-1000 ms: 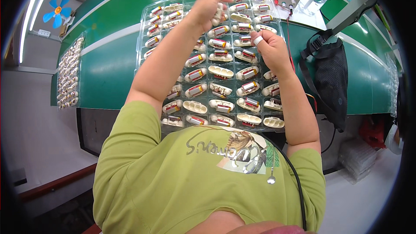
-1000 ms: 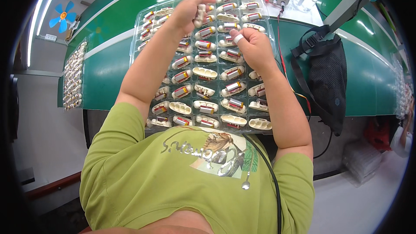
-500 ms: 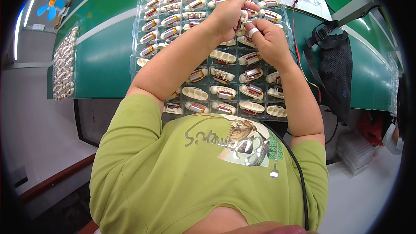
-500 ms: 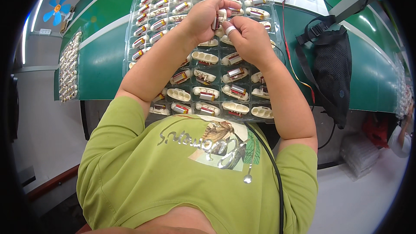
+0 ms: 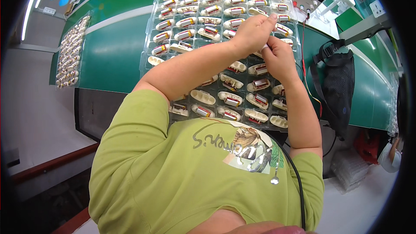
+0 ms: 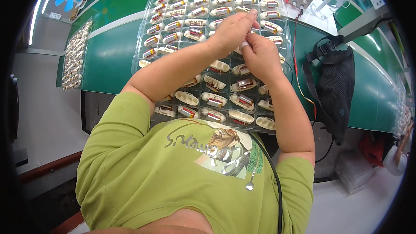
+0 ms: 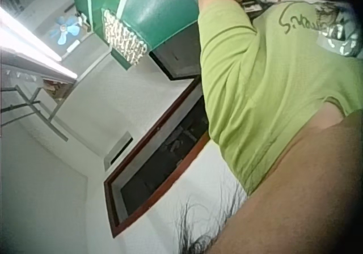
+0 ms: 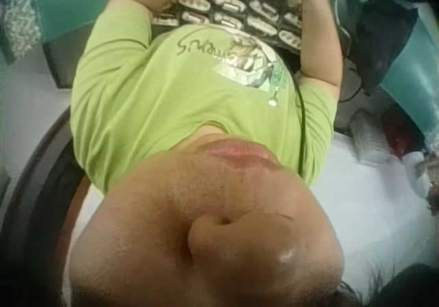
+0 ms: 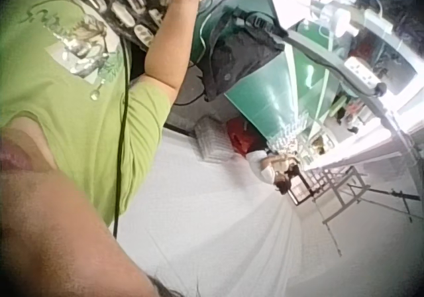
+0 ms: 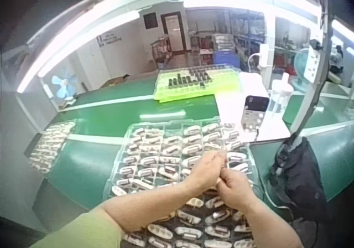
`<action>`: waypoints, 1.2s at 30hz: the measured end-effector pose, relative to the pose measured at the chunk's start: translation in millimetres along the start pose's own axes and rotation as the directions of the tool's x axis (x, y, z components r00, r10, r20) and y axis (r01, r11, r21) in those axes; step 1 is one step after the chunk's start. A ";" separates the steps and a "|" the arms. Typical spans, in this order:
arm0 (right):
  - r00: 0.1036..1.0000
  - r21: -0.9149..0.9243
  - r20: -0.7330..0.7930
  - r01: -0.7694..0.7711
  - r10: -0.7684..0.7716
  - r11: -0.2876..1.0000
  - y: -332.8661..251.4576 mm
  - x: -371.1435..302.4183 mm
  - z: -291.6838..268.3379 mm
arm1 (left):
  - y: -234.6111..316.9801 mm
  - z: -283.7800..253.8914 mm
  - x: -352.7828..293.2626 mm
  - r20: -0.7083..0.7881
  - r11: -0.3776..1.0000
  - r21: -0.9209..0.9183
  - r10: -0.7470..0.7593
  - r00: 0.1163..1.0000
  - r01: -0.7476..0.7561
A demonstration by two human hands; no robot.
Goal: The person assembles small plastic or electronic components by hand, placing them into a plastic tray at a factory workbench.
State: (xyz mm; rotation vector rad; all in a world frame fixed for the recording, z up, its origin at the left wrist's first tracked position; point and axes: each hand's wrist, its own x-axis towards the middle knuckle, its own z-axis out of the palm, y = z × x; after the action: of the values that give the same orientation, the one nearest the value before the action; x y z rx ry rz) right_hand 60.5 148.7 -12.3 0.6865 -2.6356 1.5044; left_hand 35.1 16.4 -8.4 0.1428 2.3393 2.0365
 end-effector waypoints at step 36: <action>0.998 0.248 -0.034 -0.035 0.045 0.968 6.5 5.9 -8.0 | 15.7 -51.3 -14.0 0.333 0.992 0.069 0.075 0.940 -0.103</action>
State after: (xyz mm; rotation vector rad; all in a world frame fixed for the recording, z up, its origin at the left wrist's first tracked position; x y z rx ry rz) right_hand 51.2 156.0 -11.9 0.6116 -2.4721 1.8588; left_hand 45.2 -33.3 13.9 0.5573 2.2425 1.7786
